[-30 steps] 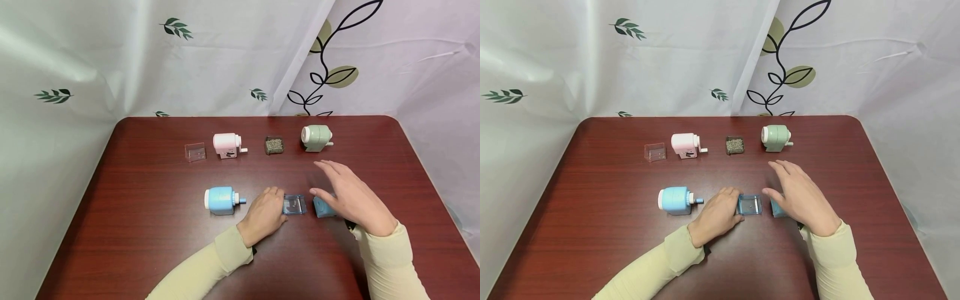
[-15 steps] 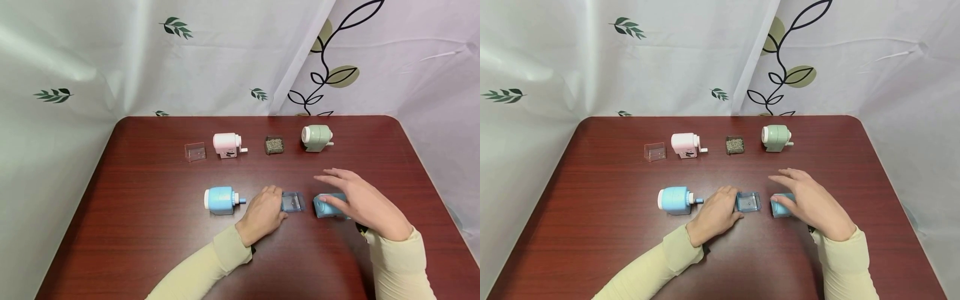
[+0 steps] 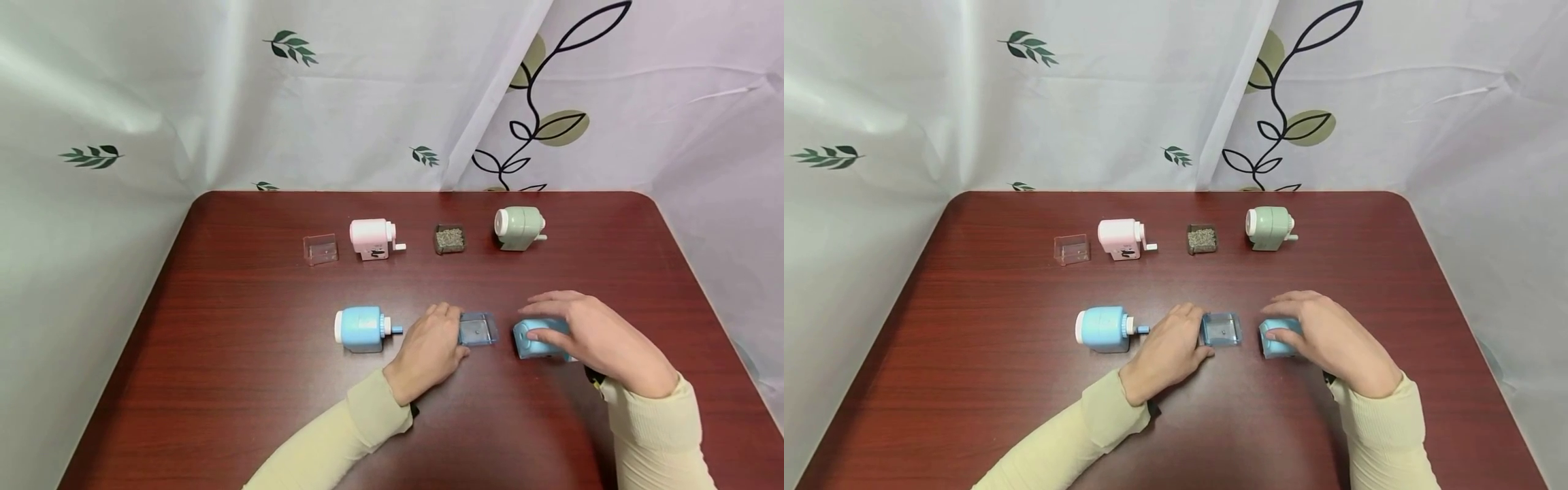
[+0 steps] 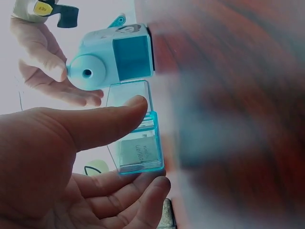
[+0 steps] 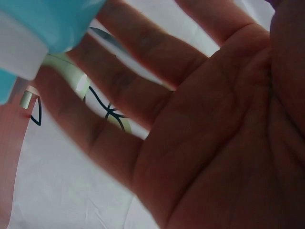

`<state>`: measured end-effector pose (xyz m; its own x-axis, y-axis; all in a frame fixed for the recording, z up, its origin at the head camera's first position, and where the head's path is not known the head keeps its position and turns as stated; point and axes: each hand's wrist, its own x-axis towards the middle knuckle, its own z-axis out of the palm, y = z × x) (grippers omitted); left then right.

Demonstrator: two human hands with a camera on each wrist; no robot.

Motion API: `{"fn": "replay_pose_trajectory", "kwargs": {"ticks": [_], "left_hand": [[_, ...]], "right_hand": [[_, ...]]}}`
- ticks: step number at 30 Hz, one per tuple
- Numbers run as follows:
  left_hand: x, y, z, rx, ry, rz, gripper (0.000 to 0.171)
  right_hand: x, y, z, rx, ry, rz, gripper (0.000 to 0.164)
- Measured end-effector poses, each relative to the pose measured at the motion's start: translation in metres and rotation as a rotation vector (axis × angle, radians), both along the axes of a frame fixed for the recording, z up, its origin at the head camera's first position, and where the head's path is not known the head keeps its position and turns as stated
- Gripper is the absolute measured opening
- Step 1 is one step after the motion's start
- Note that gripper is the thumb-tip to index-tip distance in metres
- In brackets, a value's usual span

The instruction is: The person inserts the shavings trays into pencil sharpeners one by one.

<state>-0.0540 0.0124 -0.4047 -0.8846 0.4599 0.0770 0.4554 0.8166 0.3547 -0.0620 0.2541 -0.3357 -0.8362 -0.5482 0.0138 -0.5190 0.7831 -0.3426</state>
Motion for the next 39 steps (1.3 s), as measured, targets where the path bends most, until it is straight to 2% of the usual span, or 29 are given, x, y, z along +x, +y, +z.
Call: {"fn": "replay_pose_trajectory", "kwargs": {"ticks": [15, 22, 39], "left_hand": [[0.0054, 0.0023, 0.0004, 0.016, 0.012, -0.024, 0.050], [0.0073, 0.0029, 0.0009, 0.031, -0.005, -0.027, 0.050], [0.0086, 0.0041, 0.0028, -0.010, -0.001, -0.045, 0.051]], "right_hand": [[0.0025, 0.0003, 0.0009, 0.020, -0.071, -0.066, 0.026], [0.0022, 0.0006, 0.0008, 0.025, -0.057, -0.054, 0.025], [0.0018, -0.0002, -0.0002, 0.006, -0.017, -0.014, 0.022]]}}
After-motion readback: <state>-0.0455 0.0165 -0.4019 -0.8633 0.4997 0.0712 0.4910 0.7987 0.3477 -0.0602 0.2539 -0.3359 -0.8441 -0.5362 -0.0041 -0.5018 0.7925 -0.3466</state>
